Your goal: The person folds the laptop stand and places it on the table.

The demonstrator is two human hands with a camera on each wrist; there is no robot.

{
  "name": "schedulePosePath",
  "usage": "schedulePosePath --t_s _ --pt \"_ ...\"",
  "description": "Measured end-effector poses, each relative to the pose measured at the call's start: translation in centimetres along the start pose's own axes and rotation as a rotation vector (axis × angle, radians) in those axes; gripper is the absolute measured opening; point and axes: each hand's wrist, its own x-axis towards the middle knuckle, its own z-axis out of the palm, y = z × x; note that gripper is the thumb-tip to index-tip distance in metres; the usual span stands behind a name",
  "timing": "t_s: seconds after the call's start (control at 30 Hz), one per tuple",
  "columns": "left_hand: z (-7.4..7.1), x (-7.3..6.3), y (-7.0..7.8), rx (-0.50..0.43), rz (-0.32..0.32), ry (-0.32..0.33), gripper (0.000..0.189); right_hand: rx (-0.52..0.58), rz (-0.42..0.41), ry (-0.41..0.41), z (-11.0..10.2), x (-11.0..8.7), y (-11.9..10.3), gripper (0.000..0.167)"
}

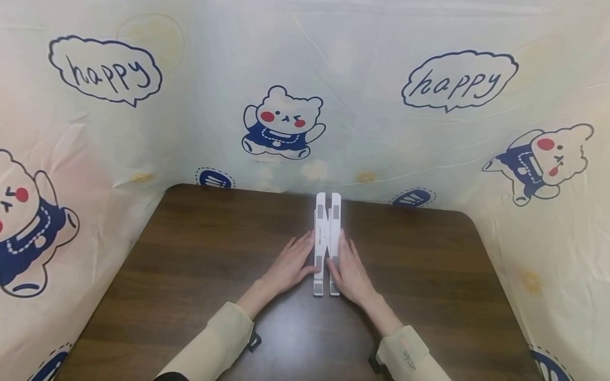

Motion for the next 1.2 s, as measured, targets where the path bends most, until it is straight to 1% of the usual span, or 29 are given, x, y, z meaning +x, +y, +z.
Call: schedulePosePath --t_s 0.13,0.2,0.4,0.47,0.57,0.6,0.7,0.8,0.83,1.0,1.2 --pt "-0.07 0.02 0.04 -0.015 0.0 0.002 0.097 -0.002 0.035 -0.036 -0.19 0.04 -0.19 0.087" --pt "-0.14 0.08 0.03 -0.023 0.003 -0.008 0.096 0.006 0.044 -0.05 -0.25 -0.01 -0.3 0.087" --pt "-0.35 0.34 0.11 -0.03 0.012 -0.052 0.096 0.053 0.04 -0.088 -0.32 -0.27 -0.63 0.087" --pt "-0.33 0.41 0.09 -0.033 0.016 -0.059 0.097 0.053 0.039 -0.086 -0.33 -0.33 -0.66 0.087" --pt "-0.2 0.48 -0.03 -0.04 0.033 -0.06 0.097 0.054 0.041 -0.088 -0.35 -0.36 -0.65 0.087" --pt "0.13 0.47 -0.36 -0.043 0.05 -0.047 0.096 0.059 0.04 -0.088 -0.33 -0.35 -0.64 0.087" --pt "0.26 0.47 -0.48 -0.054 0.072 -0.034 0.097 0.073 0.04 -0.091 -0.38 -0.34 -0.67 0.087" --pt "0.27 0.44 -0.55 -0.062 0.079 -0.03 0.098 0.077 0.036 -0.09 -0.34 -0.31 -0.63 0.088" --pt "-0.07 0.45 -0.25 -0.057 0.071 -0.04 0.098 0.074 0.036 -0.09 -0.35 -0.32 -0.59 0.088" --pt "-0.55 0.44 -0.19 0.031 0.067 -0.05 0.094 0.064 0.036 -0.088 -0.43 -0.32 -0.31 0.088" --pt "-0.58 0.57 -0.31 0.111 0.062 -0.08 0.093 0.057 0.059 -0.112 -0.71 -0.46 0.11 0.086"
